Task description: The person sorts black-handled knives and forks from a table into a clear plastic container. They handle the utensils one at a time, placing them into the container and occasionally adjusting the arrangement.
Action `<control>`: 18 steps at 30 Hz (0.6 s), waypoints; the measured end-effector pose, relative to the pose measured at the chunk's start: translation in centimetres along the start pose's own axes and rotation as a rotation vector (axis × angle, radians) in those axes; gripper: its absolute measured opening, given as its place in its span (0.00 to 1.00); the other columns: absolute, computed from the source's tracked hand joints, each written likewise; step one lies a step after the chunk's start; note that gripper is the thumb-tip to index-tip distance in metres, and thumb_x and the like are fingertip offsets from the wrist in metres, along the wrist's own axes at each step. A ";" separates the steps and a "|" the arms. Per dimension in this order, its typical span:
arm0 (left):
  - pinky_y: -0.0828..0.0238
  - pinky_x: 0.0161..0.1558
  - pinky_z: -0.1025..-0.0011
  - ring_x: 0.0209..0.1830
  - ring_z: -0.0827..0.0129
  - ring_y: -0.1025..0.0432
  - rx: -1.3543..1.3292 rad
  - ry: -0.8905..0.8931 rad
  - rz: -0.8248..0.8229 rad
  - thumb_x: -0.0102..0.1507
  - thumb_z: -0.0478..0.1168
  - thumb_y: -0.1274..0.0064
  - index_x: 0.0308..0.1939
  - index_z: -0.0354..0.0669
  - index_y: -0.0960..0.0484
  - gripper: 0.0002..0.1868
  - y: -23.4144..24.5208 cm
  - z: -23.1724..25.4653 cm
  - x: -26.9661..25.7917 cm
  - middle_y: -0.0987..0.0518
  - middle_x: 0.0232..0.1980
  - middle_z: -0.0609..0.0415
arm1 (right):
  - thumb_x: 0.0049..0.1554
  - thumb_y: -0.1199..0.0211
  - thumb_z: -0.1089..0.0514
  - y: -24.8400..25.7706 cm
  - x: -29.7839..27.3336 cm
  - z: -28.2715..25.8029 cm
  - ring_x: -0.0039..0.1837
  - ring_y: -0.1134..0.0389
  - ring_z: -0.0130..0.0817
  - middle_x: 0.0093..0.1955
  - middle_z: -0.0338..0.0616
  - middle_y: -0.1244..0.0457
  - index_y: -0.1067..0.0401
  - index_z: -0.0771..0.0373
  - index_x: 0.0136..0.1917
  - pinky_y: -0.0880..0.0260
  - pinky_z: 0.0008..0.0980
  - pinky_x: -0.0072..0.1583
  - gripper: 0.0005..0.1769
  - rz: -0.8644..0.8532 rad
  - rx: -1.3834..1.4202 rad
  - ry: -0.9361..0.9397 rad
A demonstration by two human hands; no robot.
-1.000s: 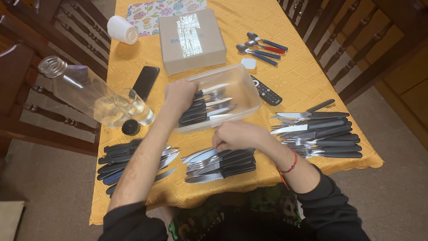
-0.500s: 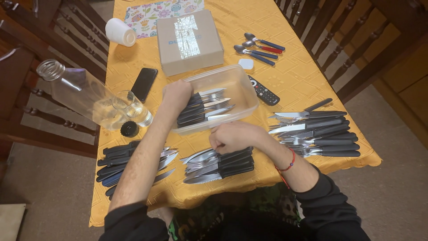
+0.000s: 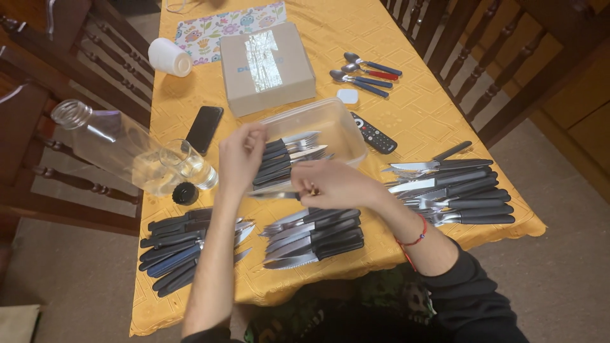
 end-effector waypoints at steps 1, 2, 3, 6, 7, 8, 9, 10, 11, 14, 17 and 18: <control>0.23 0.33 0.68 0.33 0.58 0.22 -0.001 -0.006 0.003 0.65 0.30 0.45 0.43 0.46 0.16 0.07 -0.2 -0.1 -0.2 0.18 0.32 0.50 | 0.52 0.41 0.61 -0.2 0.1 0.4 0.44 0.28 0.46 0.37 0.42 0.36 0.31 0.56 0.41 0.25 0.40 0.45 0.02 0.003 -0.005 0.001; 0.22 0.33 0.68 0.34 0.58 0.23 -0.027 -0.033 0.037 0.66 0.31 0.45 0.44 0.45 0.16 0.06 -0.3 -0.1 -0.4 0.18 0.33 0.50 | 0.50 0.41 0.64 -0.2 0.3 0.8 0.44 0.28 0.42 0.36 0.40 0.36 0.31 0.55 0.40 0.24 0.36 0.46 0.05 0.120 0.108 0.014; 0.21 0.32 0.69 0.35 0.58 0.23 -0.055 -0.058 0.070 0.67 0.32 0.46 0.44 0.45 0.17 0.05 -0.4 -0.1 -0.7 0.18 0.34 0.49 | 0.49 0.40 0.67 -0.4 0.3 1.2 0.43 0.28 0.38 0.35 0.37 0.37 0.30 0.54 0.39 0.23 0.32 0.46 0.08 0.234 0.222 0.024; 0.22 0.31 0.65 0.32 0.61 0.23 -0.031 -0.087 0.066 0.70 0.35 0.49 0.47 0.46 0.16 0.06 -0.6 -0.6 -1.4 0.19 0.34 0.49 | 0.51 0.39 0.67 -0.1 0.4 2.9 0.47 0.27 0.39 0.38 0.39 0.37 0.29 0.57 0.40 0.21 0.40 0.50 0.06 0.447 0.328 0.045; 0.22 0.31 0.65 0.32 0.61 0.23 -0.032 -0.084 0.068 0.70 0.35 0.49 0.47 0.46 0.16 0.06 -0.9 -1.3 -1.5 0.19 0.34 0.49 | 0.51 0.39 0.67 -0.4 0.5 3.5 0.47 0.27 0.39 0.38 0.39 0.37 0.29 0.57 0.40 0.21 0.40 0.50 0.06 0.444 0.327 0.044; 0.21 0.37 0.65 0.37 0.60 0.22 -0.054 -0.182 0.048 0.70 0.36 0.51 0.47 0.48 0.16 0.07 -1.1 -1.9 -1.7 0.18 0.36 0.53 | 0.52 0.39 0.67 -0.6 0.5 4.1 0.50 0.27 0.40 0.40 0.39 0.37 0.31 0.58 0.41 0.21 0.40 0.51 0.06 0.510 0.358 0.027; 0.21 0.43 0.65 0.41 0.60 0.21 -0.076 -0.279 0.027 0.71 0.37 0.53 0.46 0.50 0.16 0.08 -1.3 -2.4 -2.0 0.17 0.38 0.57 | 0.53 0.39 0.67 -0.8 0.5 4.7 0.52 0.26 0.41 0.42 0.40 0.38 0.32 0.59 0.41 0.21 0.40 0.53 0.06 0.576 0.390 0.009; 0.21 0.43 0.65 0.41 0.60 0.21 -0.076 -0.275 0.027 0.71 0.37 0.53 0.46 0.50 0.16 0.08 -1.7 -2.7 -2.3 0.17 0.38 0.57 | 0.53 0.39 0.67 0.0 0.4 3.1 0.52 0.26 0.41 0.42 0.40 0.38 0.32 0.59 0.41 0.21 0.40 0.53 0.06 0.573 0.391 0.006; 0.22 0.42 0.68 0.40 0.63 0.21 -0.085 -0.348 0.032 0.68 0.43 0.46 0.46 0.51 0.17 0.06 -2.1 -2.8 -2.5 0.18 0.39 0.58 | 0.55 0.41 0.70 1.0 0.4 1.4 0.50 0.25 0.41 0.41 0.40 0.37 0.33 0.59 0.41 0.20 0.39 0.50 0.07 0.603 0.426 0.119; 0.21 0.42 0.69 0.41 0.62 0.21 -0.079 -0.470 0.043 0.61 0.46 0.35 0.46 0.48 0.18 0.13 -2.0 -0.1 -2.6 0.18 0.42 0.55 | 0.55 0.43 0.74 1.6 0.6 1.7 0.46 0.25 0.43 0.39 0.41 0.37 0.33 0.61 0.40 0.18 0.40 0.48 0.10 0.653 0.457 0.258; 0.21 0.43 0.68 0.41 0.58 0.21 -0.025 -0.566 0.067 0.60 0.41 0.33 0.47 0.43 0.18 0.14 -1.9 1.9 -2.6 0.19 0.42 0.50 | 0.54 0.45 0.77 0.8 0.9 3.2 0.47 0.26 0.43 0.42 0.41 0.42 0.32 0.63 0.41 0.18 0.42 0.48 0.11 0.700 0.442 0.305; 0.21 0.42 0.68 0.39 0.57 0.21 0.013 -0.613 0.091 0.62 0.39 0.35 0.47 0.41 0.18 0.12 -1.9 2.3 -2.7 0.19 0.40 0.49 | 0.55 0.46 0.78 0.6 0.9 3.4 0.49 0.26 0.43 0.44 0.40 0.46 0.31 0.64 0.42 0.18 0.43 0.49 0.11 0.723 0.429 0.329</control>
Point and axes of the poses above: each hand's wrist, its own x-axis towards the middle knuckle, its own y-axis out of the back of the hand, z = x × y, the point moved 2 cm from there along x, towards the middle knuckle
